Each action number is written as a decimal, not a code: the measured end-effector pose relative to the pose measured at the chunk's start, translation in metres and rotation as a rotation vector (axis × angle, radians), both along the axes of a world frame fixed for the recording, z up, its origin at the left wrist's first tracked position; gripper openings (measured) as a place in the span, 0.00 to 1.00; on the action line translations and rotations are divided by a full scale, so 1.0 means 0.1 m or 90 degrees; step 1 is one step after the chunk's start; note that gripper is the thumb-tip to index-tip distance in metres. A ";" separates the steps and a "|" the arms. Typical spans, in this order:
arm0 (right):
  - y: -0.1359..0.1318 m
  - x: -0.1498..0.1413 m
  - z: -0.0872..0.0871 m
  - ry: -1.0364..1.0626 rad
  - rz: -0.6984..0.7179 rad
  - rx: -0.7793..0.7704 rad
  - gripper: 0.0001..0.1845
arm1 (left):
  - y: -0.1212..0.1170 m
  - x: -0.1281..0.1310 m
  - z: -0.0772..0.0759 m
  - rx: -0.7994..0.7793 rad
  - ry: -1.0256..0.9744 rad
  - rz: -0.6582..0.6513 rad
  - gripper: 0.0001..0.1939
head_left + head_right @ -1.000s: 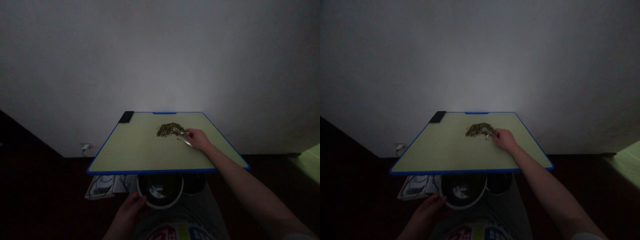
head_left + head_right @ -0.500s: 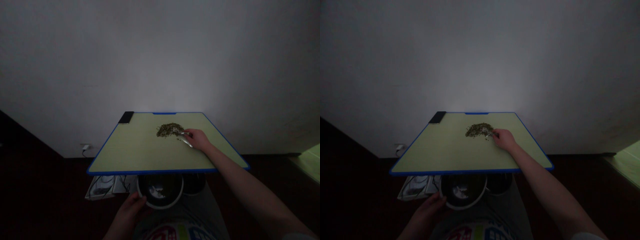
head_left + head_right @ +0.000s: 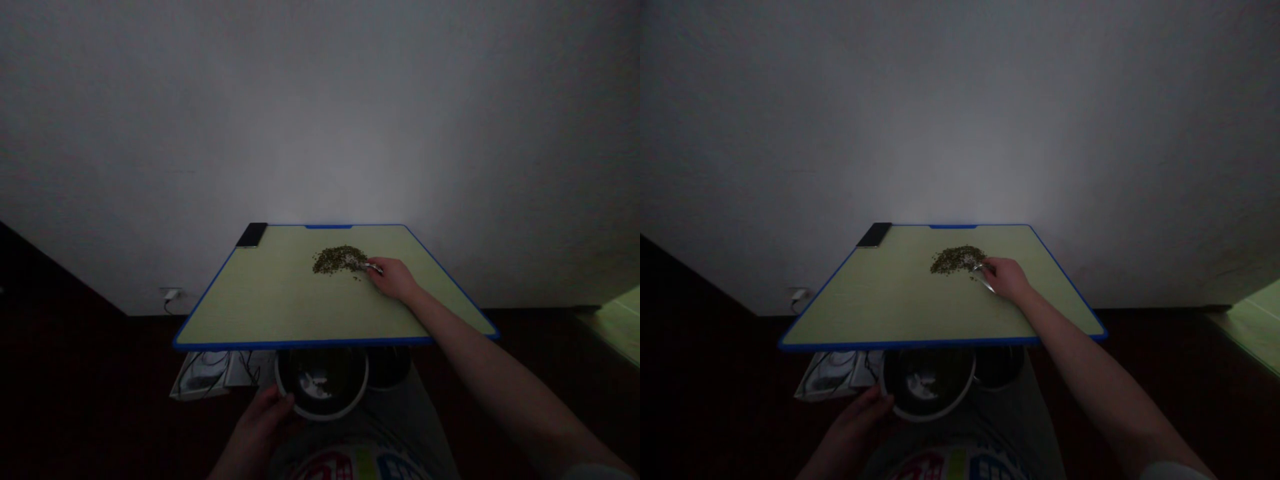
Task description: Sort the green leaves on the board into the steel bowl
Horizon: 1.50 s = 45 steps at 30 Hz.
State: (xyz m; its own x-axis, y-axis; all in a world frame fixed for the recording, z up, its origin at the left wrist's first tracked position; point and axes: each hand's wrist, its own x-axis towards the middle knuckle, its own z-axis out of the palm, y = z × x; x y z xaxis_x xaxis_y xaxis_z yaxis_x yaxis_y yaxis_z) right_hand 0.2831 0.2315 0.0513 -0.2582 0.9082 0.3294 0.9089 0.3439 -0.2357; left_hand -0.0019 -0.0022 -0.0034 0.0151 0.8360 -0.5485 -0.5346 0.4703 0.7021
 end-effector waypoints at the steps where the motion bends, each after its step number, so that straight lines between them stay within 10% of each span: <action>1: 0.00 0.00 0.00 0.001 -0.004 -0.001 0.18 | 0.00 0.00 0.00 0.002 -0.009 -0.006 0.16; 45: 0.02 0.06 -0.02 0.022 -0.041 -0.018 0.18 | 0.00 0.01 0.06 0.011 0.007 -0.007 0.15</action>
